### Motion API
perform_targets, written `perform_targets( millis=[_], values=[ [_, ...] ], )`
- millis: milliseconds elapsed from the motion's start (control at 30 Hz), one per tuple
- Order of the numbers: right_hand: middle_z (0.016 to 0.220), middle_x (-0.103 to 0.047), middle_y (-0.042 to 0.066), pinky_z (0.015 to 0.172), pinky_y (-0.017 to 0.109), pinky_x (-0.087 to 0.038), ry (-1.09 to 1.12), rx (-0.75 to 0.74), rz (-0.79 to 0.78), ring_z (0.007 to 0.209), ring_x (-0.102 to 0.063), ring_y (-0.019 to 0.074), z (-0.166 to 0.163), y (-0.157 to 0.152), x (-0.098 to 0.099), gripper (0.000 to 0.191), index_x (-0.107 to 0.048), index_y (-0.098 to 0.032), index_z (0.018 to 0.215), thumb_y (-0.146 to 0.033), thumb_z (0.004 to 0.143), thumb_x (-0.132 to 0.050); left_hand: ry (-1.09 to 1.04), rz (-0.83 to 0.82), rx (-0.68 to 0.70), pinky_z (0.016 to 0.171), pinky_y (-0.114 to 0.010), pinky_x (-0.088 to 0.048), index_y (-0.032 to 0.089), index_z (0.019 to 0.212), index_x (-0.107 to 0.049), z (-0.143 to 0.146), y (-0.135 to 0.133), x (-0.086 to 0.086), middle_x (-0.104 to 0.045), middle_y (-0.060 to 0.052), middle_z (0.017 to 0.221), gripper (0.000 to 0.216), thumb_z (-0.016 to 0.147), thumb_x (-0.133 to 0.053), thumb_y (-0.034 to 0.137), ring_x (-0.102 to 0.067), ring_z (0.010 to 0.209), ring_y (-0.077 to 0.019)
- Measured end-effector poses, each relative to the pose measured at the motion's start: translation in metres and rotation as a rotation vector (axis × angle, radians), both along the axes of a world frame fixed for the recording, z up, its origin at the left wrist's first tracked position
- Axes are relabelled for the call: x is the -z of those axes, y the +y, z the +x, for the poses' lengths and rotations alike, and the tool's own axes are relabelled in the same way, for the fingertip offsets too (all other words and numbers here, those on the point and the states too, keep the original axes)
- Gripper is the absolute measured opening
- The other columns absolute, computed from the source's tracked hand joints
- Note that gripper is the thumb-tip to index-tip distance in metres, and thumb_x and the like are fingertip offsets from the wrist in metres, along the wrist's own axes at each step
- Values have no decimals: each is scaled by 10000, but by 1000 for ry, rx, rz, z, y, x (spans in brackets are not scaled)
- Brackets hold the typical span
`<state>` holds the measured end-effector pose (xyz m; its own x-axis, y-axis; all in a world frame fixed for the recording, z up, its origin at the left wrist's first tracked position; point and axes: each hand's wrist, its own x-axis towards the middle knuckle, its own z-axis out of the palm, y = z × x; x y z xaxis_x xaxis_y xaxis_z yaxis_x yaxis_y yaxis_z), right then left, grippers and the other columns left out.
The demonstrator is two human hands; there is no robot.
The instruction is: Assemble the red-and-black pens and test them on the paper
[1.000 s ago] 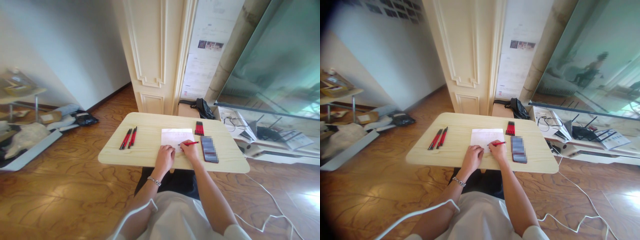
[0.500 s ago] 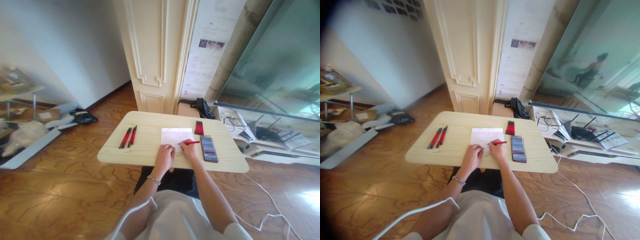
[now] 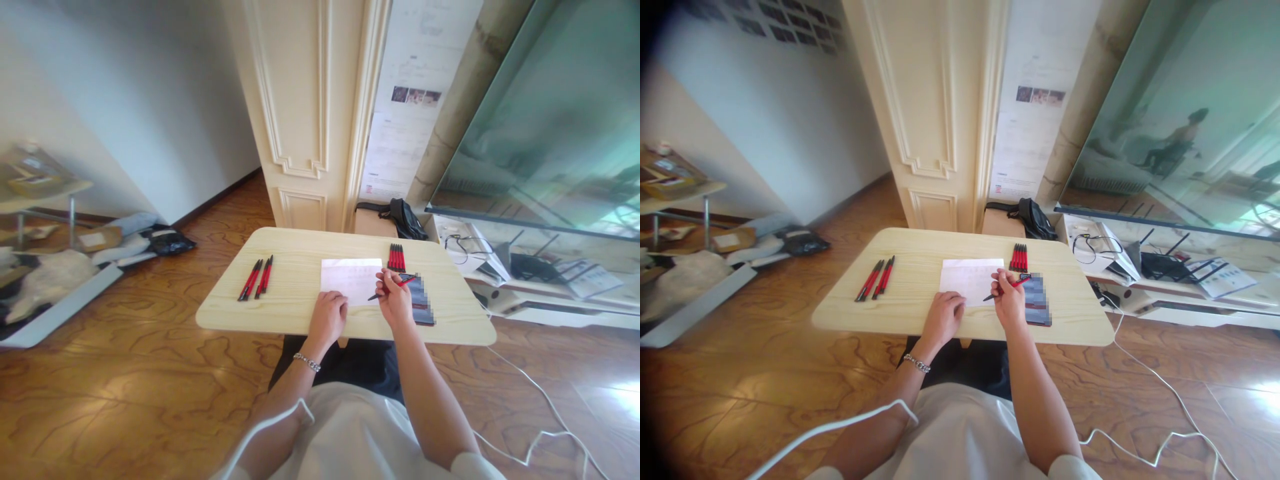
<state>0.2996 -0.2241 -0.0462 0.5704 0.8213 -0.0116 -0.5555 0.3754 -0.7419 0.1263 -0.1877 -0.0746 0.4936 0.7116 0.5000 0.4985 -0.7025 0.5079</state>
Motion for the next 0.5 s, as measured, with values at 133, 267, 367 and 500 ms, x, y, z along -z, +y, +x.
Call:
perform_targets(
  millis=[133,267,367,500],
  values=[
    [547,-431,-79,354,165,-244,171,-144,67,390,-310,39,6,-7,-6,325,-576,-214,813,-521,755,-666,19,-7,-3,887,-385,-454,205,913,-701,-1,0,-1,-656,-63,930,188,858,-529,153,-557,913,-220],
    [489,-346,-62,381,201,-280,250,-291,77,408,-322,72,15,-13,-5,529,-503,-201,623,-712,760,-479,34,-3,-3,883,-385,-454,199,920,-702,-2,0,0,-659,-64,931,191,865,-523,163,-557,913,-219],
    [445,-280,-67,378,203,-254,280,-269,54,391,-278,74,20,-15,0,521,-437,-199,535,-653,789,-475,28,-1,-6,877,-394,-457,199,914,-705,-1,0,0,-660,-71,924,192,865,-523,167,-562,905,-222],
    [454,-278,-81,388,204,-279,318,-198,50,393,-284,72,21,-11,5,468,-503,-206,613,-637,798,-502,8,-7,1,875,-395,-459,195,905,-703,0,0,0,-664,-70,916,174,854,-539,165,-564,904,-224]
  ],
)
